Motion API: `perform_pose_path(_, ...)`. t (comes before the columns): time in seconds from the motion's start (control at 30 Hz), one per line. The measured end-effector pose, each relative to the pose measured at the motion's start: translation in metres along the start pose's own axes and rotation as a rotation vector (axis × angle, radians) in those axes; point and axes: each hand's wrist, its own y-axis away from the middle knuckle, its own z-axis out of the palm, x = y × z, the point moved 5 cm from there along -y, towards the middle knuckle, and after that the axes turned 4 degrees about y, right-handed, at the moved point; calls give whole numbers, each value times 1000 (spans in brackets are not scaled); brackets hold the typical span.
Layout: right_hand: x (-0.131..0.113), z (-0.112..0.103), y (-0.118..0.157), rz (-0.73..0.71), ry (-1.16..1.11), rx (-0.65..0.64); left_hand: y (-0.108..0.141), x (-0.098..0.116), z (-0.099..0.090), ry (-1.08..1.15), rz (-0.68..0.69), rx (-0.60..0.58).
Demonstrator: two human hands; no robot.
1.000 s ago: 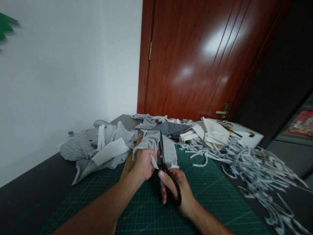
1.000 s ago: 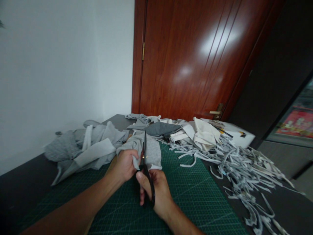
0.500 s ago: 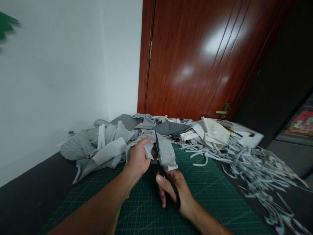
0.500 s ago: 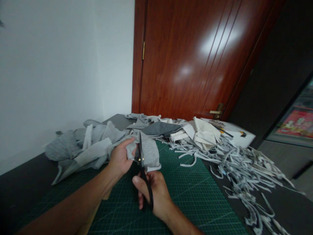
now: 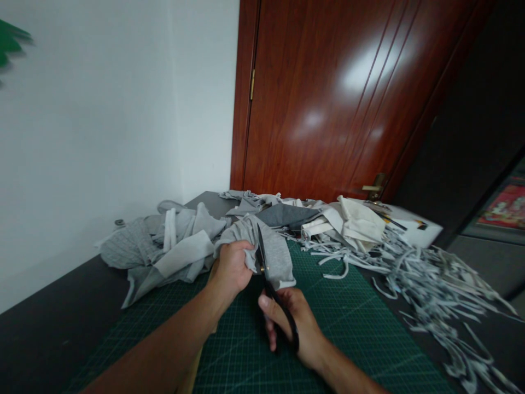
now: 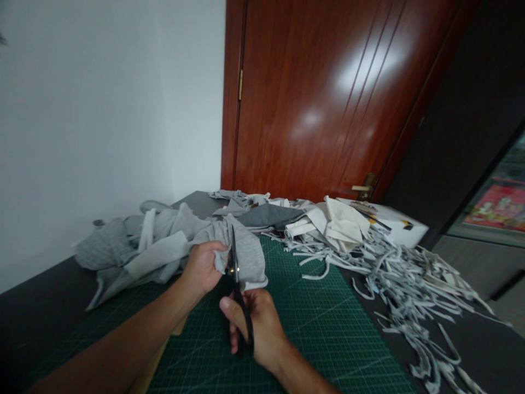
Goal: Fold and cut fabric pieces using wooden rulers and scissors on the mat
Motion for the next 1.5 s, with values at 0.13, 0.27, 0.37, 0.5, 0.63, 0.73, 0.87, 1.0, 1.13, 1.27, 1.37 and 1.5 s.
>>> perform_pose_path(0.13, 1, 0, -1, -6, -14, -3, 6, 2, 0, -99, -48, 46)
perform_pose_path(0.27, 3, 1, -1, -16, -29, -24, 8, 4, 0, -172, -45, 60)
perform_pose_path(0.37, 2, 0, -1, -33, -36, -37, 10, 5, 0, -210, -33, 54)
perform_pose_path(0.5, -1, -1, 0, -58, -43, -49, 14, 7, 3, -242, -3, 32)
perform_pose_path(0.63, -5, -2, 1, -80, -37, -61, 16, 9, 5, -253, 21, -6)
perform_pose_path(0.73, -10, -2, 2, -95, -21, -70, 15, 11, 6, -260, 31, -28)
perform_pose_path(0.87, -17, -1, 3, -106, 2, -86, 17, 16, 9, -268, 64, -60)
perform_pose_path(1.0, -20, 1, 4, -109, 13, -83, 21, 20, 14, -282, 105, -79)
perform_pose_path(1.13, -19, 1, 3, -111, 17, -66, 22, 18, 15, -295, 124, -85)
perform_pose_path(1.27, -17, 0, 2, -114, 26, -47, 23, 16, 15, -311, 131, -83)
perform_pose_path(1.37, -17, -1, 2, -122, 39, -36, 24, 16, 15, -319, 139, -83)
perform_pose_path(1.5, -19, -2, 3, -139, 58, -18, 26, 16, 16, -323, 144, -91)
